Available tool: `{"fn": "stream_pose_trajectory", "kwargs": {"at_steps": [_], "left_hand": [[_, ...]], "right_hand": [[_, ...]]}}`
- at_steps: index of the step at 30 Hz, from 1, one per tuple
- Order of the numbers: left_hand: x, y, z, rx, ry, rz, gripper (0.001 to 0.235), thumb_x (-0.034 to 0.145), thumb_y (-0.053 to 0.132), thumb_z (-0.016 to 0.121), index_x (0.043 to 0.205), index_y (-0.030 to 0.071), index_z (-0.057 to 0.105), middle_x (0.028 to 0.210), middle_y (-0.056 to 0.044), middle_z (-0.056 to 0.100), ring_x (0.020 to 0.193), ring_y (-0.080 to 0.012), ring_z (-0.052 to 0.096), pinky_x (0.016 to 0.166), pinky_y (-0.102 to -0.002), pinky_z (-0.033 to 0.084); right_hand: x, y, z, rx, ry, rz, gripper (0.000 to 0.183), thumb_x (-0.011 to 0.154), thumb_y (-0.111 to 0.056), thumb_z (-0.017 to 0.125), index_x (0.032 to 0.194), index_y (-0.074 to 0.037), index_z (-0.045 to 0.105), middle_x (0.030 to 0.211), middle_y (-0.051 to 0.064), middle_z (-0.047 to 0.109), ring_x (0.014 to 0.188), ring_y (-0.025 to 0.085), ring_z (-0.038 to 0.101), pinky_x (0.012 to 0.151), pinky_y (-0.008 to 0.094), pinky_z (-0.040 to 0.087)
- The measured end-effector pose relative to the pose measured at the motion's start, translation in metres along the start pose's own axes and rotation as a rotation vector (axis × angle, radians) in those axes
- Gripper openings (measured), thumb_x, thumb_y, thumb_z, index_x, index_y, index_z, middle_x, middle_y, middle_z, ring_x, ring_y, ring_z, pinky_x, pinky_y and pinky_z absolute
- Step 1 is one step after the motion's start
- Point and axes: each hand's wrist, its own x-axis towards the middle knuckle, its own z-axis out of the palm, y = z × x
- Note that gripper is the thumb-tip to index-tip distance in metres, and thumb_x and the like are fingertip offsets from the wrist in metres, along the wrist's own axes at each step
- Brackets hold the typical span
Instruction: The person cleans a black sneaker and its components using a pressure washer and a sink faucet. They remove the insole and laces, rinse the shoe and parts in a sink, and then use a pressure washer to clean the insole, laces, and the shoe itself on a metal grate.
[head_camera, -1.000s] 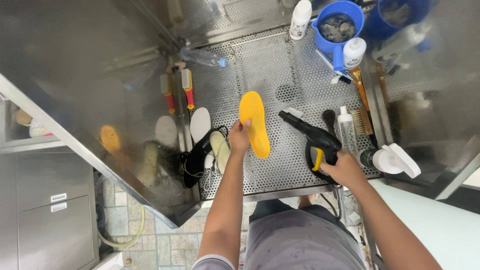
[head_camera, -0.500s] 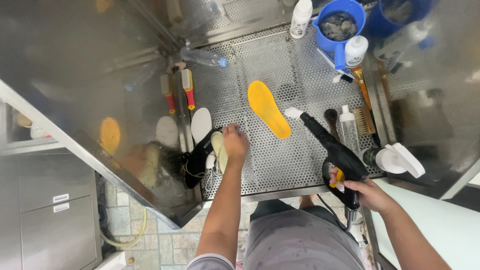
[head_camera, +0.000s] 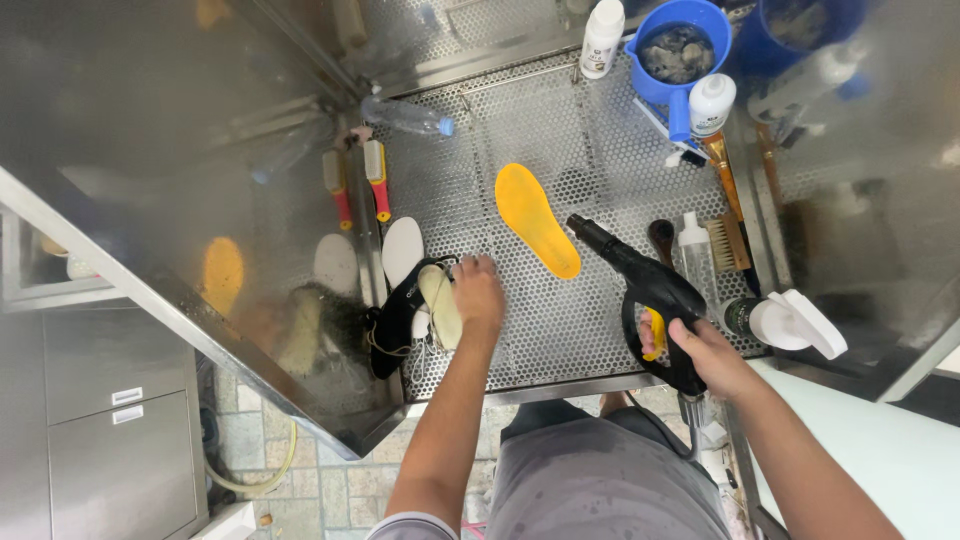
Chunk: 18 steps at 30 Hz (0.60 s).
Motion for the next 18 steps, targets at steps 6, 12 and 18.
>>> {"fn": "stream_pose_trajectory", "kwargs": {"at_steps": [6,12,18], "left_hand": [[-0.036,0.077,0.014,-0.150,-0.132,0.346,0.067,0.091,0.028,0.069,0.149,0.004,0.044,0.160,-0.015,0.036,0.150,-0.0325,0.030,0.117,-0.052,0.033],[-0.055,0.093,0.025,0.005,-0.228,0.246,0.073,0.093,0.031,0.064,0.156,0.010,0.035,0.168,-0.006,0.022,0.156,-0.0241,0.014,0.121,-0.055,0.023],[-0.053,0.074,0.018,0.132,-0.325,0.231,0.068,0.092,0.021,0.058,0.156,0.011,0.036,0.169,-0.006,0.022,0.157,-0.0248,0.015,0.123,-0.052,0.022]], "right_hand": [[0.019,-0.018,0.009,-0.120,0.019,0.046,0.045,0.102,-0.041,0.053,0.121,-0.001,0.061,0.096,0.008,0.063,0.088,0.019,0.063,0.082,0.035,0.053],[0.027,-0.041,0.013,-0.123,-0.032,0.121,0.039,0.104,-0.037,0.049,0.117,-0.001,0.058,0.094,0.005,0.061,0.084,0.017,0.060,0.077,0.034,0.052],[0.018,-0.047,0.017,-0.234,-0.004,0.170,0.042,0.102,-0.040,0.052,0.116,0.000,0.060,0.085,0.007,0.060,0.077,0.017,0.059,0.071,0.033,0.050]]}}
